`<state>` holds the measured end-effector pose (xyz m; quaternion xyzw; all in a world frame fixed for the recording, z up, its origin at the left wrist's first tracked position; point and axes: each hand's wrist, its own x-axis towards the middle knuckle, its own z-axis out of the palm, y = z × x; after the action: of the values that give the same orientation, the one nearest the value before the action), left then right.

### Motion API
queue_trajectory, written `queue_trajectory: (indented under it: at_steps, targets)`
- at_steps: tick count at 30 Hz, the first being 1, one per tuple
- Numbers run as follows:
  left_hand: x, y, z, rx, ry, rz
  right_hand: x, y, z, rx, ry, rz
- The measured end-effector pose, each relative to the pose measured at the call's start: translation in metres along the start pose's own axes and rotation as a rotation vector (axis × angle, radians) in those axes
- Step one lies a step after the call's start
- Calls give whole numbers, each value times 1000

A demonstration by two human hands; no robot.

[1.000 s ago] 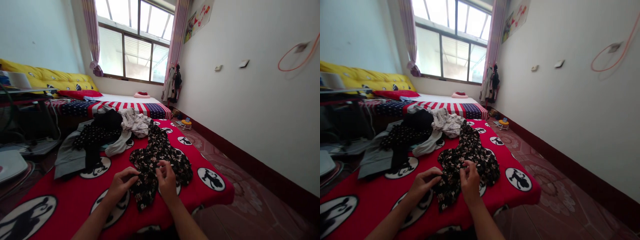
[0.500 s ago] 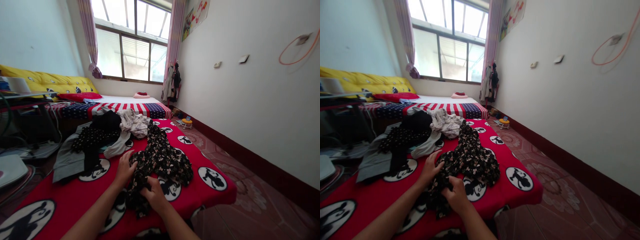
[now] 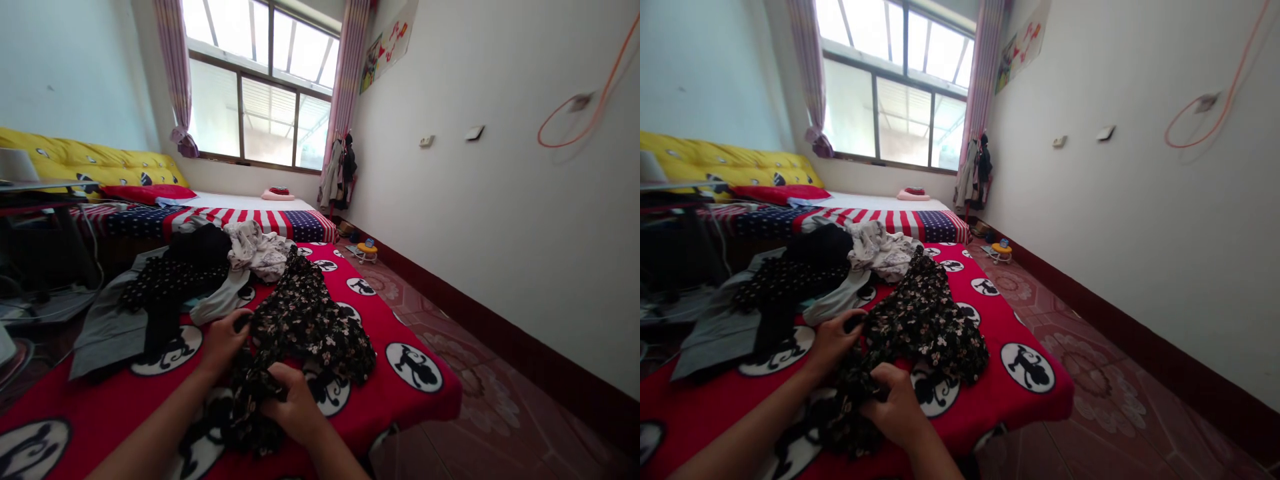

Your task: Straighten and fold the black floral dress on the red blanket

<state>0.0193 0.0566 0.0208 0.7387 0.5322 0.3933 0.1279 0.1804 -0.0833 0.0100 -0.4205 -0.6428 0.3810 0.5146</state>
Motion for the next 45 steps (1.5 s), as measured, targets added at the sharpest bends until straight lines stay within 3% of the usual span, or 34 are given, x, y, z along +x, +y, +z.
queue_trajectory:
  at_steps: [2,4,6,9,14,21,26,29,33,37,39,41,43,45]
  targets:
    - [-3,-24,-31,15,163,-97,1,2,1,-28,7,-15]
    - [-10,-50,-55,88,238,-210,1,3,3,-31,-9,-26]
    - [-22,-71,-68,158,217,-268,1,2,4,-18,-29,-21]
    - [-38,-84,-70,210,159,-231,-1,-1,5,-10,-39,11]
    - [-40,-77,-61,130,162,-232,-1,-1,3,-20,-57,85]
    - [-31,-76,-62,-408,366,-259,3,-4,18,-8,-40,117]
    - [-30,-78,-62,-645,399,-303,45,-18,33,241,5,89]
    - [-31,-77,-65,-790,423,-351,84,-12,38,-73,87,65]
    - [-32,-71,-70,-912,388,-367,120,7,51,-559,-9,97]
    - [-34,-67,-74,-934,361,-378,125,16,56,-656,-61,75]
    - [-34,-68,-74,-911,386,-390,120,11,43,-546,-40,76]
    - [-34,-71,-73,-878,415,-399,113,-1,17,-384,-21,125]
    - [-34,-74,-71,-846,424,-402,104,-17,-24,-257,16,164]
    - [-34,-77,-68,-821,428,-407,96,-31,-76,-233,142,112]
